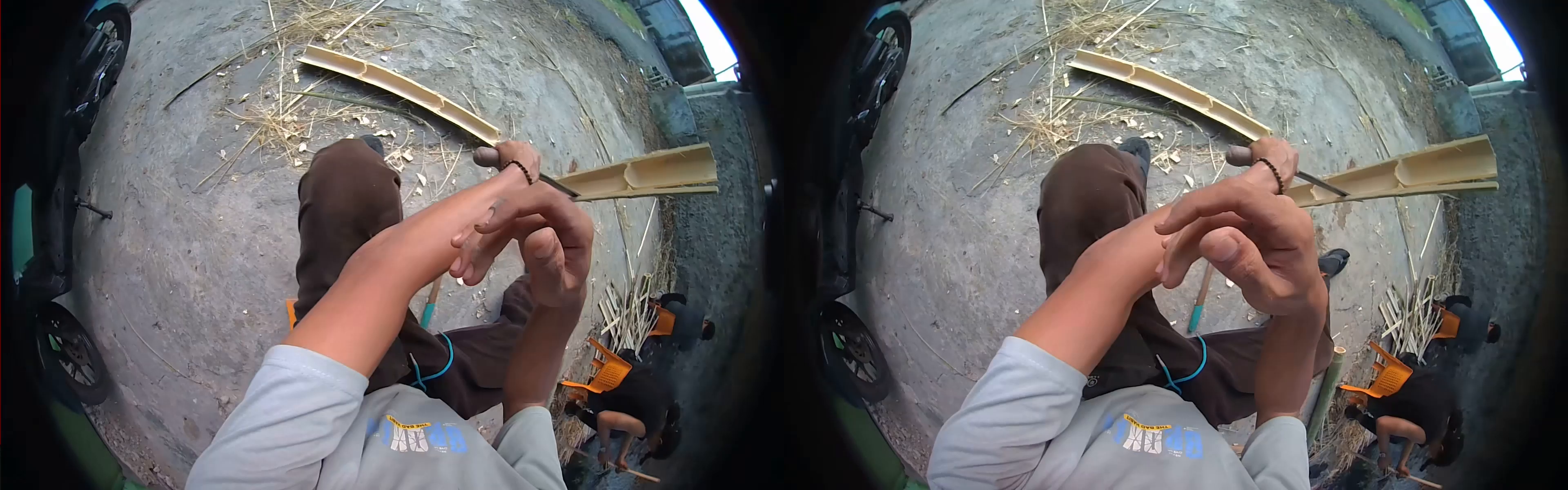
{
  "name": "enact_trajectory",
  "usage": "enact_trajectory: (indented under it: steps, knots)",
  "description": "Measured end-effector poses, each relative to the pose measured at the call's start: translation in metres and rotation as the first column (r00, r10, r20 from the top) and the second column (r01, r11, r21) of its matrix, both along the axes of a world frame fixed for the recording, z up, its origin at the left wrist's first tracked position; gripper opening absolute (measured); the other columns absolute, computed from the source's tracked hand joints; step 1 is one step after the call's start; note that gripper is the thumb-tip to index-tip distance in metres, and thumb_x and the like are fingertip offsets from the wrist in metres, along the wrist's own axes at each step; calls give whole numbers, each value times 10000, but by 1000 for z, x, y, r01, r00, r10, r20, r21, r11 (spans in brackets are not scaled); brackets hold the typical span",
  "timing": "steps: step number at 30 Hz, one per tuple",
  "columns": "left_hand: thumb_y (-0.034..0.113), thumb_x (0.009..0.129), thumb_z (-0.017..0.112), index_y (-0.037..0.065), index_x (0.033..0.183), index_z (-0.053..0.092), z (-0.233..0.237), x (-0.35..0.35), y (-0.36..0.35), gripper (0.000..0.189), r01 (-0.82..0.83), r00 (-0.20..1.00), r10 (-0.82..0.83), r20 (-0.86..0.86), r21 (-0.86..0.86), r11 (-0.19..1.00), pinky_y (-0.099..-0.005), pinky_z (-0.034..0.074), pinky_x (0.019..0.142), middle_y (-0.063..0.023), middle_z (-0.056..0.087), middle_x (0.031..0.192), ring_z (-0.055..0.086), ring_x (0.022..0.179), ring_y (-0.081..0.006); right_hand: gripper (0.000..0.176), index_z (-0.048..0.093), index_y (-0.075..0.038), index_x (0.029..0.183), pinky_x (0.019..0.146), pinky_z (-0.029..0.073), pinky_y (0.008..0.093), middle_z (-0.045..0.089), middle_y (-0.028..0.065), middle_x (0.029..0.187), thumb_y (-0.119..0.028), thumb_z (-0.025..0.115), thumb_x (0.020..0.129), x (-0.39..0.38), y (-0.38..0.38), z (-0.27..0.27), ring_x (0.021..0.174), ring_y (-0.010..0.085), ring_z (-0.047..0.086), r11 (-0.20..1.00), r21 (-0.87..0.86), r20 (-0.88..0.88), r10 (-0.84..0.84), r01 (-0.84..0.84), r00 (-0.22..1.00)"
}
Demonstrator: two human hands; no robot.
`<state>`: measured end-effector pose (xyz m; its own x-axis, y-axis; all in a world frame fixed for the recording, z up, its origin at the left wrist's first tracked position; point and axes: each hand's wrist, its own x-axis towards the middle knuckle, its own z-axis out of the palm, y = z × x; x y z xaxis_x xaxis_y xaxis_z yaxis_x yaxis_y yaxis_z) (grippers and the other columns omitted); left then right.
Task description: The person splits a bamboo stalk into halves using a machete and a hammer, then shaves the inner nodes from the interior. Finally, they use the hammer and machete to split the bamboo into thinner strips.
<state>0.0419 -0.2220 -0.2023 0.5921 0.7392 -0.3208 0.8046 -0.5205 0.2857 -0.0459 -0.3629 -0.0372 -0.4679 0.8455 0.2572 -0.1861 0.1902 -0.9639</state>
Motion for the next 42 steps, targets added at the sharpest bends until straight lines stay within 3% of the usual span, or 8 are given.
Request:
enact_trajectory:
  steps: [6,8,14,19,25,35,37,42]
  knots:
    - [212,889,601,24,971,750,-5,-27,19,253,-93,949,55,310,109,990,-419,580,703,-208,725,986,726,892,-342,443,576,0,949,635,555,328,520,44,585,-408,435,1051,164,-55,-188,577,183,641,621,-543,316,-472,565,823]
    - [208,883,592,9,957,742,10,-29,15,260,-42,963,15,269,95,995,-433,577,721,-219,721,974,721,891,-360,385,579,0,1050,640,541,348,624,78,731,-368,465,1035,197,-78,-271,650,176,655,448,-491,663,-364,747,654]
    - [208,858,607,-60,850,695,-3,-16,1,282,28,951,-72,302,146,989,-487,552,708,-297,677,860,687,815,-437,644,452,65,1285,816,543,475,638,277,1193,-435,623,916,219,-172,-492,952,391,685,583,-391,917,315,712,246]
    - [218,850,630,-64,832,693,-11,13,-3,289,70,990,-79,120,75,995,-483,551,743,-309,670,861,685,837,-439,805,378,37,1344,983,480,484,576,297,1266,-505,707,848,154,-195,-481,1201,415,568,390,-308,950,172,868,260]
    - [193,800,606,-94,714,613,-20,18,21,300,227,964,-243,110,134,965,-475,489,640,-310,609,719,648,659,-411,731,432,13,1270,929,504,517,610,292,1166,-462,754,817,156,-162,-471,1105,458,607,541,-345,917,22,767,397]
    - [215,777,653,-92,730,629,-26,6,12,311,114,990,-116,80,36,993,-431,503,627,-278,585,644,635,603,-360,371,522,10,1183,862,528,510,627,252,1121,-214,601,897,173,-162,-456,1028,441,641,392,-65,981,-145,918,131]
    - [221,783,652,-92,702,626,-24,4,9,324,148,978,-151,143,30,988,-434,501,618,-277,602,650,641,614,-368,357,594,24,1094,845,516,523,662,246,1067,-275,562,903,190,-156,-419,1009,434,647,329,-331,915,-119,884,386]
    - [203,787,633,-100,685,613,-35,3,16,320,163,976,-177,129,114,980,-462,509,658,-291,637,706,656,666,-402,360,620,16,1034,614,502,415,633,146,816,-328,567,940,240,-131,-388,710,254,627,60,-164,740,-653,985,164]
